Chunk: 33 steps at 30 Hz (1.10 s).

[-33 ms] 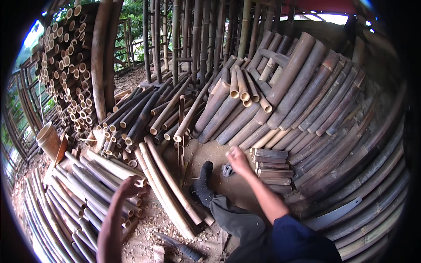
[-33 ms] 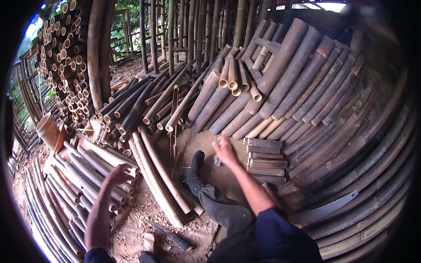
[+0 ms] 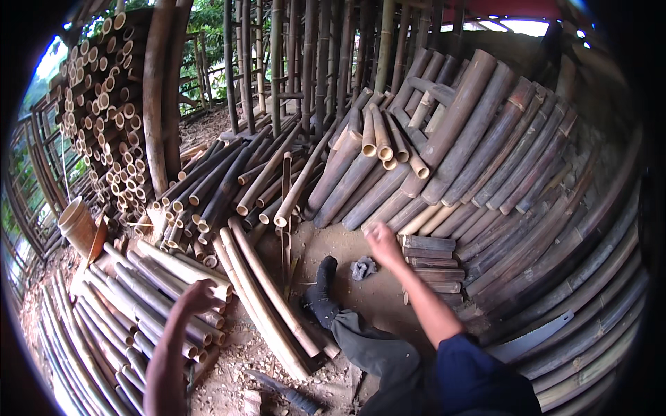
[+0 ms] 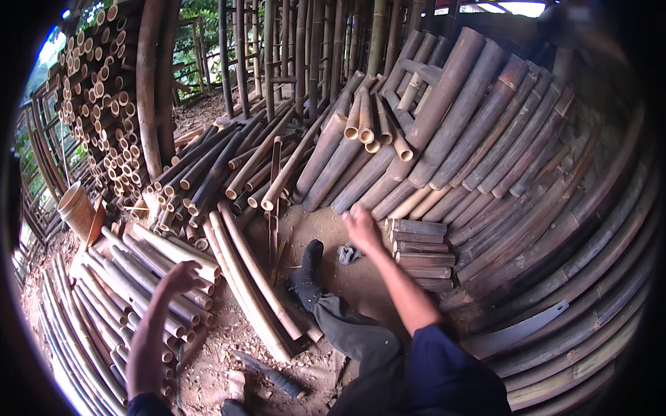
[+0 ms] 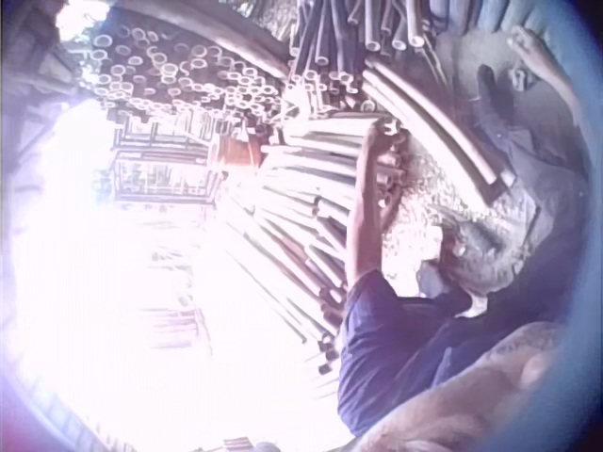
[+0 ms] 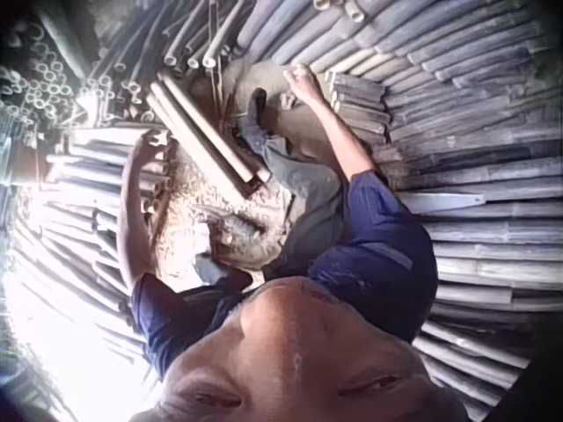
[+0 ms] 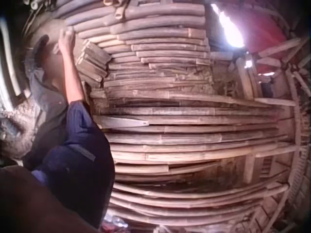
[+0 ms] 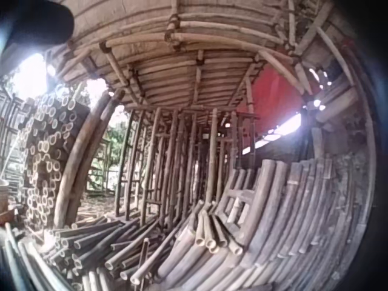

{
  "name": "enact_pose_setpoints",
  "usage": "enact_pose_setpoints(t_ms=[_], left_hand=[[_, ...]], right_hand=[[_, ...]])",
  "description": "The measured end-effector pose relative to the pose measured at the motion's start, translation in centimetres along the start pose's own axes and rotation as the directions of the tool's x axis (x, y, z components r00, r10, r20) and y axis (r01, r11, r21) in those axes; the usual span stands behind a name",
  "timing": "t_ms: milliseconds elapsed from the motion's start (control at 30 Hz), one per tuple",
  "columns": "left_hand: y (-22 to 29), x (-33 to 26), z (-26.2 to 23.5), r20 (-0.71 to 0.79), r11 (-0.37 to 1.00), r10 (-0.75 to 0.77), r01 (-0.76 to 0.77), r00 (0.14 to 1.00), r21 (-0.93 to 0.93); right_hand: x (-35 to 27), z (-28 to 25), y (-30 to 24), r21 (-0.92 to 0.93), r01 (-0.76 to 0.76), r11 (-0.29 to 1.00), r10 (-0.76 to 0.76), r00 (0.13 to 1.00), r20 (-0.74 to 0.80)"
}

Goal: The person sits on the ground in a workshop and uses a knife to shave the outer layer of bamboo poles. They hold the bamboo with their left hand and scrape the surface with the knife in their right hand, creating wood shavings. The person occasionally pauses to move the finished pieces to a nearby stack.

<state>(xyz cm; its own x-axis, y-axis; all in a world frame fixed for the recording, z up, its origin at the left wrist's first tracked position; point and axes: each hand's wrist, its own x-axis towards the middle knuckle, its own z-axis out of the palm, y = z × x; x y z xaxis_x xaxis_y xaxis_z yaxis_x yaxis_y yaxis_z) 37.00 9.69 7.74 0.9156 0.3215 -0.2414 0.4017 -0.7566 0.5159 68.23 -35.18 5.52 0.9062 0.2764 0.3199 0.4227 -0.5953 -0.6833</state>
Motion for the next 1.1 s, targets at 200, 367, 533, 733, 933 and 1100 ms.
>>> enact_pose_setpoints(t_ms=[200,367,533,733,933,1100], left_hand=[[-2.5,-7.9,-6.4,0.023,0.973,-0.103,0.096,0.994,0.209],[-4.3,-10.4,1.3,0.271,0.997,0.027,-0.044,0.962,0.058],[-5.8,-11.8,11.4,0.231,0.969,0.156,-0.102,0.96,-0.227],[-7.8,-15.1,17.1,0.18,0.722,-0.036,0.15,0.983,-0.675],[-8.6,-16.5,16.5,-0.013,0.718,-0.148,0.098,0.989,-0.689],[-9.3,-18.1,17.5,-0.034,0.645,-0.194,0.101,0.98,-0.757]], right_hand=[[11.6,-7.7,-9.4,-0.282,0.031,0.959,-0.136,0.923,-0.361],[16.9,-8.4,-13.3,-0.348,-0.135,0.928,0.028,0.955,-0.295],[23.3,-8.8,-8.5,-0.227,-0.234,0.945,0.144,0.924,-0.353],[21.5,-18.4,-5.5,0.888,-0.162,0.431,0.488,0.869,-0.079],[17.8,-19.6,-2.5,0.954,-0.072,0.291,0.458,0.886,-0.073],[18.5,-17.0,-4.4,0.541,-0.032,0.84,0.341,0.807,-0.483]])
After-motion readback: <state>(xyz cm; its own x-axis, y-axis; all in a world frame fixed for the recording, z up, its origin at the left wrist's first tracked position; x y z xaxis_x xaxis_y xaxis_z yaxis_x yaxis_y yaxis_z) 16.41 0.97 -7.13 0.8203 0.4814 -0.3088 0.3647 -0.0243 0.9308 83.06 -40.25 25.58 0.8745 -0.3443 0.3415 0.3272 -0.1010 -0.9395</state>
